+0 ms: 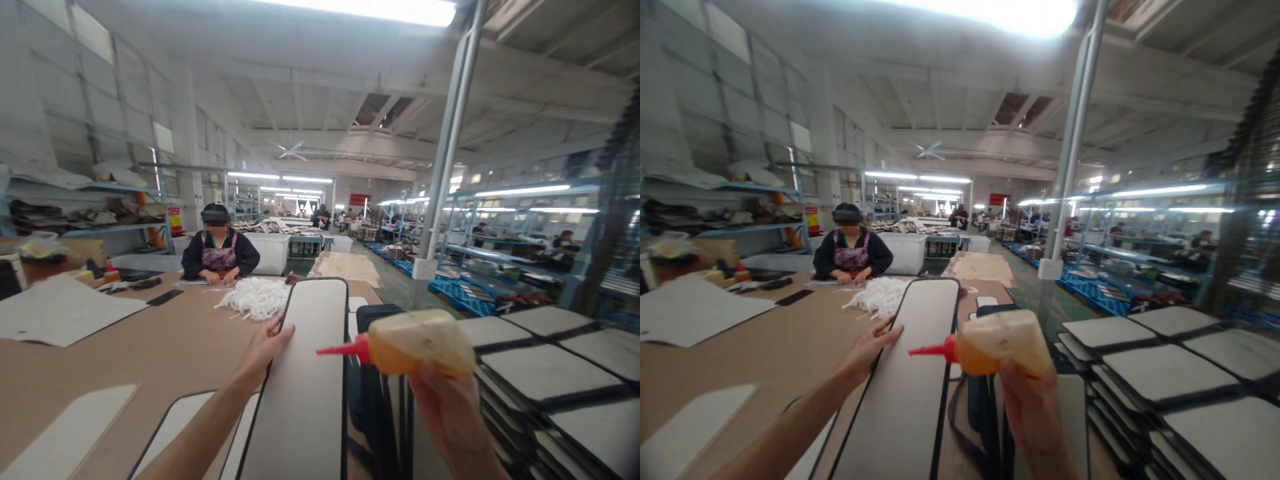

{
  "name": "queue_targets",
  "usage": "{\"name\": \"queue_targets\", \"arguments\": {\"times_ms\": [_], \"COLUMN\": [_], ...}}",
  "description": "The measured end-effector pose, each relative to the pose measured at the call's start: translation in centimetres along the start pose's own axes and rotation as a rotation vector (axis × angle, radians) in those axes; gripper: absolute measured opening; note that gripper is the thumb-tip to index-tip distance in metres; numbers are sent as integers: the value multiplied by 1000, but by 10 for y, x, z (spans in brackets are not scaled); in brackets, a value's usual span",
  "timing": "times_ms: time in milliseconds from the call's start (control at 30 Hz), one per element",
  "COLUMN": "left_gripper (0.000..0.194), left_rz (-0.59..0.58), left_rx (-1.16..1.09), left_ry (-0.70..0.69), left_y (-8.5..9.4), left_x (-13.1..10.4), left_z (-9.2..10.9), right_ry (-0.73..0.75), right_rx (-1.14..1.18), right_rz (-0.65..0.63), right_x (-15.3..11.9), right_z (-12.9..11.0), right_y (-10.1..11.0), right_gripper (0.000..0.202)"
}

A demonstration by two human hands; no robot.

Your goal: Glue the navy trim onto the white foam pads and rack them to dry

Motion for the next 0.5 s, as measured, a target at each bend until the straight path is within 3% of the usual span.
{"name": "queue_targets", "arguments": {"times_ms": [100,267,367,500], "left_gripper": [66,58,68,79], "left_rz": [-46,-144,-207,-183], "left_rx": [27,29,29,42], "left_ry": [-7,61,58,54], "left_y": [-13,-17,-18,-12], "left_x": [-8,-16,-19,-15], "left_z": [-1,-3,0,4], "right_ry": [19,49,42,-14], "right_rx": [-18,-120,-124,-87], "right_rz": [2,25,20,18], "right_x": [27,43,31,-21], "right_z": [9,25,27,39], "right_y": [-15,4,11,15], "right_gripper": [59,65,61,68]}}
Point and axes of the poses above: each hand's wrist, its own x-axis towards the middle knuckle, its own y-axis out of the back of the hand, z = x × y, the point moved 7 cm from there along x, towards the middle knuckle, and after that the axes turned 2 degrees about x, right-handed, at the moved point
